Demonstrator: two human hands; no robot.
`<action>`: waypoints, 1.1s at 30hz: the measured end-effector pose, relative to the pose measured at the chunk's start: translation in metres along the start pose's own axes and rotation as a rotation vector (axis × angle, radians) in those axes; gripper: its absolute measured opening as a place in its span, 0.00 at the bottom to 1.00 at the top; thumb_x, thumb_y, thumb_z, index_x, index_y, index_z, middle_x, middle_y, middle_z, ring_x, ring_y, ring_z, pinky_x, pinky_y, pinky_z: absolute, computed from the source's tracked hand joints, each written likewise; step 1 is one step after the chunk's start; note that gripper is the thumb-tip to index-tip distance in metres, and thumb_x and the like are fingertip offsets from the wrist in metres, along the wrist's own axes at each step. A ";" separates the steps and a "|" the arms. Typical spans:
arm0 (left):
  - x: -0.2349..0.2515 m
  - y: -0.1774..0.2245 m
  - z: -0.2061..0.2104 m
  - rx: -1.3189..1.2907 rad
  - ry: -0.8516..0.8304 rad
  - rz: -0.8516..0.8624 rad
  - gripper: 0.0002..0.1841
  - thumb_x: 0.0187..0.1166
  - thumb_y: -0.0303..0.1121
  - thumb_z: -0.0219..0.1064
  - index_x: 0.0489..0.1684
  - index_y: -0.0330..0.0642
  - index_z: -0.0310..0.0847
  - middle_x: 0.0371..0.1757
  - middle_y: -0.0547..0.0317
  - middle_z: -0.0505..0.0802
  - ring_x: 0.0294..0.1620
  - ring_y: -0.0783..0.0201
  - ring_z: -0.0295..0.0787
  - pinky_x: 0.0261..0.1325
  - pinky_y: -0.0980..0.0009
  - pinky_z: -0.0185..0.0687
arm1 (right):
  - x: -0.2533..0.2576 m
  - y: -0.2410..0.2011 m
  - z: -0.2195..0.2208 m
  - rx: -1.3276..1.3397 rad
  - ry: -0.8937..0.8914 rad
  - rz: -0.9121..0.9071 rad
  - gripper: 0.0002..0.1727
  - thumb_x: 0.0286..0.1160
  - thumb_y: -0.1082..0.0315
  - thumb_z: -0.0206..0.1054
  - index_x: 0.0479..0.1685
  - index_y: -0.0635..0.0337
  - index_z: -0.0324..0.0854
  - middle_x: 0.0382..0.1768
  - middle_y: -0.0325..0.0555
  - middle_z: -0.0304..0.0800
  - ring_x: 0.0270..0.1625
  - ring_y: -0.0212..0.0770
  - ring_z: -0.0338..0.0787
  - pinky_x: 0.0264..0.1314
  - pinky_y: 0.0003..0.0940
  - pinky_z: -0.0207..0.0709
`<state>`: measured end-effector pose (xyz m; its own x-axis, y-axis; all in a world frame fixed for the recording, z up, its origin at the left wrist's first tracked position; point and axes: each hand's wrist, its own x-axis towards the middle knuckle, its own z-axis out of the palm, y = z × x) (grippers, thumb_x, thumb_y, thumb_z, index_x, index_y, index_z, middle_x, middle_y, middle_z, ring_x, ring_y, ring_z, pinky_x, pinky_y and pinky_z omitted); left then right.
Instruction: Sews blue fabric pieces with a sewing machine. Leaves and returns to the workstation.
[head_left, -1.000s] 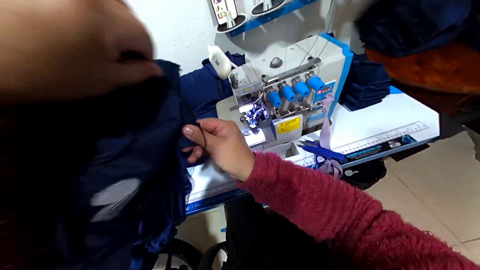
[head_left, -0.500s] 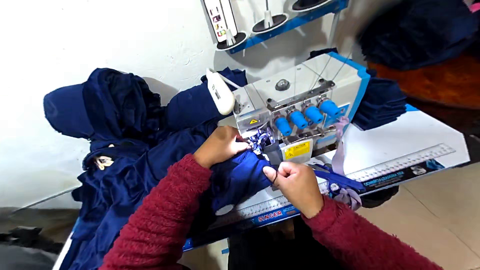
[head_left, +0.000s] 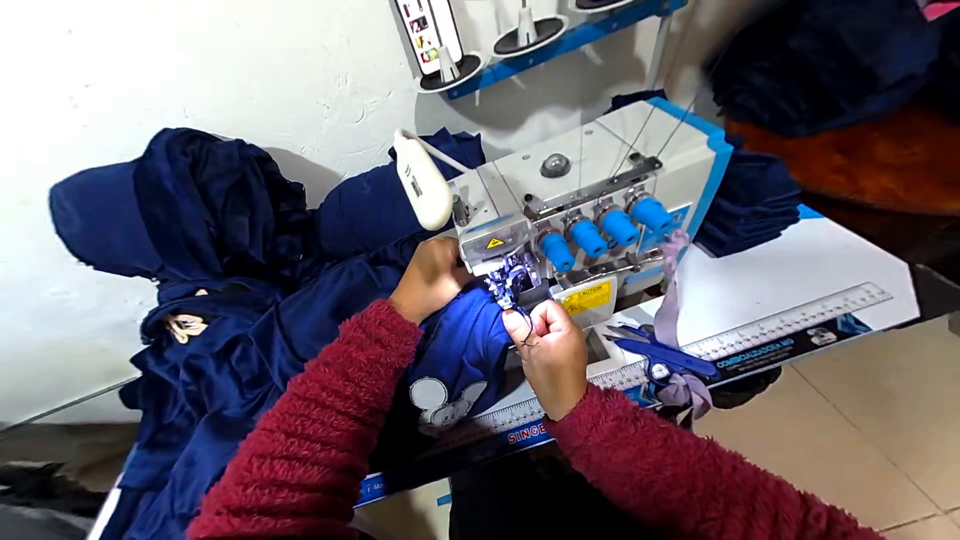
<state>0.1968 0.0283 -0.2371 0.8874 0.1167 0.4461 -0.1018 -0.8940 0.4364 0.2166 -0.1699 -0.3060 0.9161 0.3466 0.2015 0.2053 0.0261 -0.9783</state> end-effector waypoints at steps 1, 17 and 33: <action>0.000 -0.001 0.001 0.000 0.008 0.011 0.10 0.70 0.32 0.73 0.40 0.34 0.91 0.40 0.50 0.95 0.48 0.64 0.93 0.57 0.61 0.86 | 0.000 0.000 0.001 0.004 0.009 -0.003 0.21 0.75 0.55 0.74 0.22 0.50 0.68 0.15 0.35 0.67 0.14 0.29 0.63 0.15 0.25 0.56; -0.042 0.083 -0.021 0.437 -0.026 0.043 0.14 0.80 0.34 0.65 0.47 0.29 0.87 0.52 0.34 0.90 0.62 0.35 0.85 0.68 0.39 0.78 | 0.008 -0.003 -0.004 -0.020 -0.050 0.042 0.19 0.74 0.60 0.76 0.23 0.56 0.71 0.20 0.35 0.69 0.22 0.29 0.68 0.27 0.30 0.64; -0.075 0.042 -0.004 0.133 -0.198 0.514 0.19 0.79 0.28 0.56 0.60 0.36 0.89 0.66 0.48 0.91 0.76 0.52 0.81 0.85 0.52 0.68 | 0.010 0.011 -0.007 0.124 -0.109 -0.002 0.18 0.74 0.59 0.75 0.23 0.51 0.71 0.17 0.30 0.68 0.18 0.23 0.67 0.22 0.19 0.61</action>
<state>0.1245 -0.0161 -0.2490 0.8072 -0.4199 0.4148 -0.4970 -0.8627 0.0939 0.2304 -0.1732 -0.3145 0.8714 0.4461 0.2040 0.1571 0.1402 -0.9776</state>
